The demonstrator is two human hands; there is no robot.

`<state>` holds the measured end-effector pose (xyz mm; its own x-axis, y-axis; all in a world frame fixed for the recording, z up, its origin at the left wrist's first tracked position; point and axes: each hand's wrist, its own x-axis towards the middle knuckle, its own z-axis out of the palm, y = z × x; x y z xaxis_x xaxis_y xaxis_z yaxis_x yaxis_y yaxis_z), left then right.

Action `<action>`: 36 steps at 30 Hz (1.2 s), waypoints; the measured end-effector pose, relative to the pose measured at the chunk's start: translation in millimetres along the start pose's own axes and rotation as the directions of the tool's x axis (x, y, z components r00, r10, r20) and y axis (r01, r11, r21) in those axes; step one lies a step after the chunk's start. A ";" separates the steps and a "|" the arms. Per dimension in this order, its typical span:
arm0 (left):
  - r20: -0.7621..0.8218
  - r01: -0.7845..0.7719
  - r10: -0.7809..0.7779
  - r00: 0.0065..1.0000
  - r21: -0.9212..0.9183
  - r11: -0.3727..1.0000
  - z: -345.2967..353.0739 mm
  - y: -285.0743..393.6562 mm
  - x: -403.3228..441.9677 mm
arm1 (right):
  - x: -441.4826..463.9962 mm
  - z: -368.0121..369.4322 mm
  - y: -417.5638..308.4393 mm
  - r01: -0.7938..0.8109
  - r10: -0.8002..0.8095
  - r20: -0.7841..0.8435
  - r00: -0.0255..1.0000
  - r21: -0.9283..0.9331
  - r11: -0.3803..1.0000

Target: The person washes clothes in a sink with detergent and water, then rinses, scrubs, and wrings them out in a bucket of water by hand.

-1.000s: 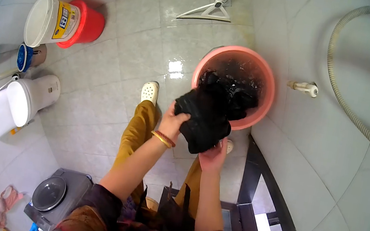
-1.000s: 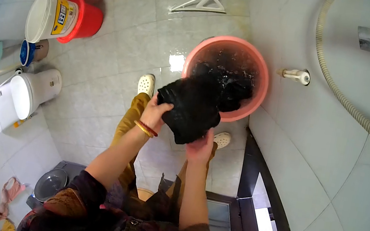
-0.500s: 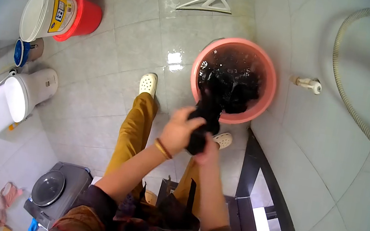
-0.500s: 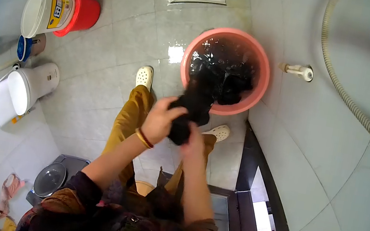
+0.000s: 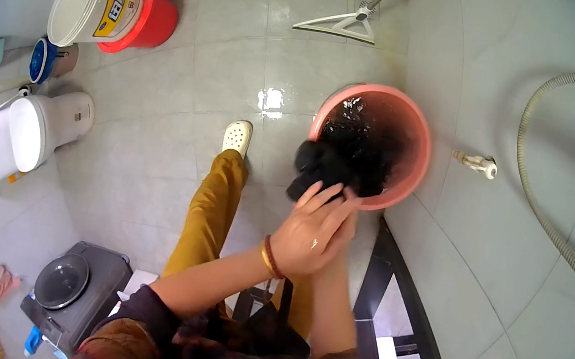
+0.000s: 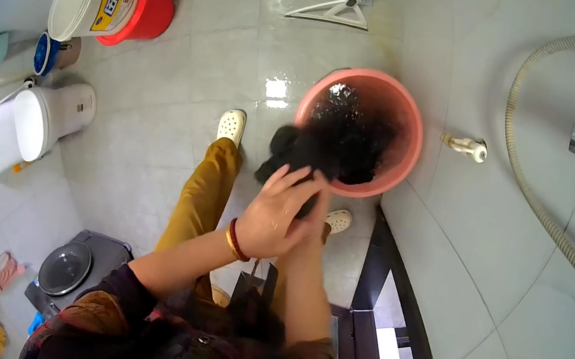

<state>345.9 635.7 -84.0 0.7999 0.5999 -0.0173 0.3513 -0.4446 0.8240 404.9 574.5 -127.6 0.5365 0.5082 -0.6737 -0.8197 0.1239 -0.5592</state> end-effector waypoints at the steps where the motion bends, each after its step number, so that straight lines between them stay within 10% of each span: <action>1: -0.035 0.018 -0.039 0.999 -0.470 0.882 -19.2 10.1 16.4 | 14.7 -4.3 -12.0 -0.165 0.156 0.064 0.986 0.177 0.970; 2: -0.035 0.018 -0.039 0.999 -0.471 0.882 -22.4 8.3 15.2 | 29.1 -19.5 -32.1 -0.337 0.300 0.161 0.940 0.329 0.882; 4: 0.104 0.144 -0.211 0.972 -0.973 0.180 -30.9 6.1 19.1 | 31.7 -47.6 -70.4 -0.234 0.259 -0.011 0.966 0.394 0.889; 6: 0.157 0.223 -0.301 0.941 -0.954 0.200 -21.9 -21.1 10.0 | 28.7 -99.9 -66.7 -0.292 0.187 0.249 0.950 0.508 0.810; 8: 0.397 0.339 -0.500 0.770 -0.918 -0.207 10.0 -75.7 -14.1 | 5.0 -120.1 -50.7 -0.175 0.211 0.032 0.977 0.685 0.708; 10: 0.711 0.401 -0.578 0.400 -0.703 -0.587 68.6 -115.9 -54.8 | -21.9 -77.5 -22.5 -0.310 0.368 0.161 0.916 0.866 0.393; 12: 0.722 0.423 -0.546 0.425 -0.692 -0.586 97.6 -121.7 -70.8 | -33.3 -54.2 -15.4 -0.328 0.377 0.187 0.907 0.876 0.354; 13: 0.660 0.284 -0.095 0.745 -0.443 -0.850 129.3 -119.4 -88.8 | -44.7 -38.1 -15.2 -0.379 0.421 0.254 0.871 0.892 0.247; 14: 0.254 0.294 0.264 0.930 -0.090 -0.951 146.5 -116.6 -89.6 | -51.1 -14.2 -19.1 -0.441 0.439 0.345 0.830 0.887 0.137; 15: 0.121 0.221 0.205 0.971 -0.130 -0.967 141.9 -89.8 -70.1 | -60.1 -4.4 -18.4 -0.488 0.397 0.425 0.813 0.870 0.069; 18: 0.202 -0.079 -0.209 0.957 -0.509 -0.857 86.6 -22.4 22.8 | -76.9 5.0 -30.8 -0.571 0.300 0.569 0.766 0.816 -0.089; 21: 0.245 -0.097 -0.301 0.922 -0.606 -0.790 59.7 1.4 65.4 | -67.2 -8.0 -50.6 -0.828 -0.052 0.838 0.543 0.524 -0.199; 23: 0.103 0.042 -0.010 0.995 -0.490 -0.871 52.6 6.7 76.6 | -54.2 -22.1 -97.2 -0.937 0.495 0.812 0.310 0.173 0.303; 24: 0.117 0.047 -0.013 0.993 -0.493 -0.869 42.5 6.6 79.7 | -63.0 -39.6 -99.8 -0.943 0.588 0.739 0.329 0.229 0.241; 26: 0.431 0.391 -0.053 0.901 -0.857 -0.336 22.1 -2.5 93.3 | -53.4 -55.7 -142.8 -0.706 0.718 0.113 0.687 -0.132 0.696; 27: 0.479 0.442 -0.158 0.863 -0.869 -0.220 28.3 -7.5 96.7 | -37.7 -53.6 -146.6 -0.610 0.672 0.084 0.736 -0.351 0.711; 28: 0.197 0.211 -0.079 0.977 -0.871 0.443 37.2 -20.2 97.6 | -16.7 -50.2 -148.8 -0.487 0.618 0.066 0.784 -0.553 0.677; 30: 0.373 0.510 -0.358 0.856 -0.724 0.464 64.0 -34.0 109.0 | 32.0 -67.9 -136.8 -0.179 0.516 0.014 0.856 -0.930 0.321; 32: 0.237 0.434 -0.393 0.889 -0.712 0.552 115.9 -61.2 105.2 | 74.2 -86.8 -108.6 0.086 0.288 0.064 0.955 -0.994 -0.063; 34: -0.042 0.293 -0.305 0.951 -0.178 0.939 170.3 -103.4 100.6 | 95.5 -99.8 -87.3 0.135 0.131 0.124 0.984 -0.987 -0.084; 36: -0.051 0.471 -0.534 0.844 -0.406 0.783 160.9 -96.1 108.2 | 102.4 -110.4 -66.6 0.172 -0.015 0.175 0.984 -0.978 -0.116</action>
<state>476.9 636.3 -256.2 0.4626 0.7777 -0.4256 0.4545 0.2042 0.8670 536.6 524.2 -212.7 0.5049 0.6478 -0.5704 0.3840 -0.7605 -0.5236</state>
